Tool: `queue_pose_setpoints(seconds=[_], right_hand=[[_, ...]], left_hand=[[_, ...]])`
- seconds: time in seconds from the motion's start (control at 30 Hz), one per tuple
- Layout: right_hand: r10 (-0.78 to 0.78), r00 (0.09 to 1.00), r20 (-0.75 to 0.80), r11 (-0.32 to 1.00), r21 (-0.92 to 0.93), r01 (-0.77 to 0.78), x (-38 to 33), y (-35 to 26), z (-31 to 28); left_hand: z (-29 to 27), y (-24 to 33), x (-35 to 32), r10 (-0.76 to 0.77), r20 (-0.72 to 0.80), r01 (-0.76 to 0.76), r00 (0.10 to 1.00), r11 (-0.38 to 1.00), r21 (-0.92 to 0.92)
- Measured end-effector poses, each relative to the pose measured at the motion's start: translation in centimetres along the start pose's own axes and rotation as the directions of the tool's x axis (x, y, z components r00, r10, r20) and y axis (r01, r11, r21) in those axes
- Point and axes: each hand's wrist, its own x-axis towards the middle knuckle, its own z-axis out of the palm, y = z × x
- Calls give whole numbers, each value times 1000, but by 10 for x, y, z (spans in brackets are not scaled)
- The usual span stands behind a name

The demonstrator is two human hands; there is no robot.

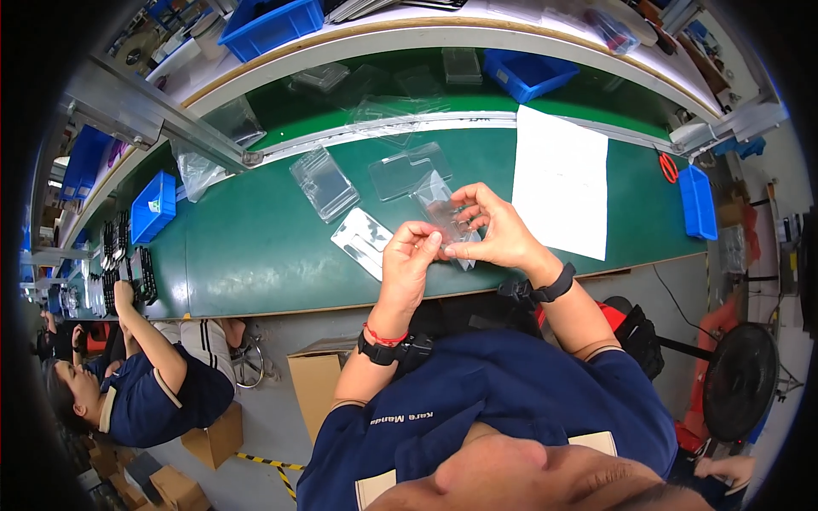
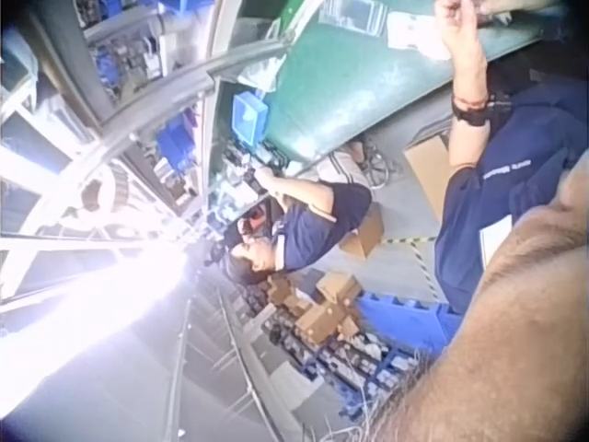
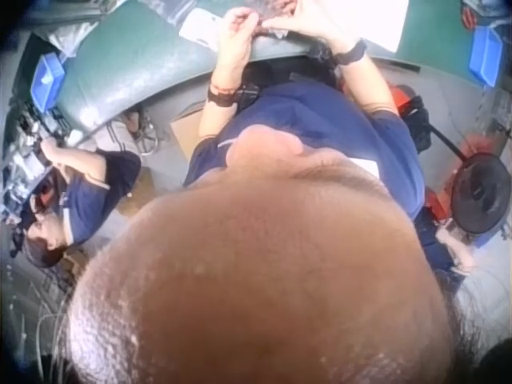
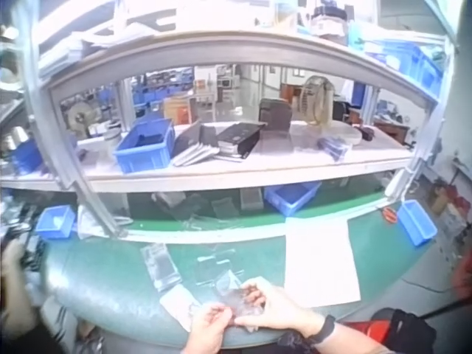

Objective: Checking paperwork and organizing/sorting plastic electronic housing shells on an assembly line workstation.

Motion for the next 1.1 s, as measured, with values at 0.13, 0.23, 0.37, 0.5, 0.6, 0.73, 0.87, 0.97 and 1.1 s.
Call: queue_pose_setpoints(seconds=[0.13, 0.23, 0.37, 0.5, 0.6, 0.73, 0.87, 0.97, 1.1], right_hand=[[2, 1000, 1, 1000, -20, -2, -2, 4, 1], [56, 997, 48, 980, 187, -64, -2, 14, -1], [118, 989, 94, 912, 385, -146, -4, 10, -4], [138, 986, 92, 902, 399, -164, -5, 10, -5], [105, 991, 79, 948, 293, -124, -4, 13, 0], [52, 995, 87, 970, 231, -71, -12, 15, 9], [96, 995, 18, 983, 159, -97, -26, 9, 5], [-16, 999, -51, 986, -168, 8, -35, -6, 7], [-153, 987, 49, 969, -190, 159, -39, -19, 25]], left_hand=[[-2, -6, -1, -10, -1, 10, 1000, 999, -41], [1, -5, -1, -6, -6, 6, 1000, 992, -125], [0, -1, 0, -10, -4, 9, 1000, 990, -142], [1, 0, -1, -45, -8, 43, 999, 983, -181], [2, -4, -2, -50, -7, 48, 999, 982, -181], [1, -20, -6, -76, 25, 80, 997, 976, -203], [12, -30, -15, -121, 96, 142, 988, 959, -245], [25, -34, -18, -61, 20, 62, 998, 991, -115], [20, -26, -19, -52, 169, 75, 984, 988, -132]])
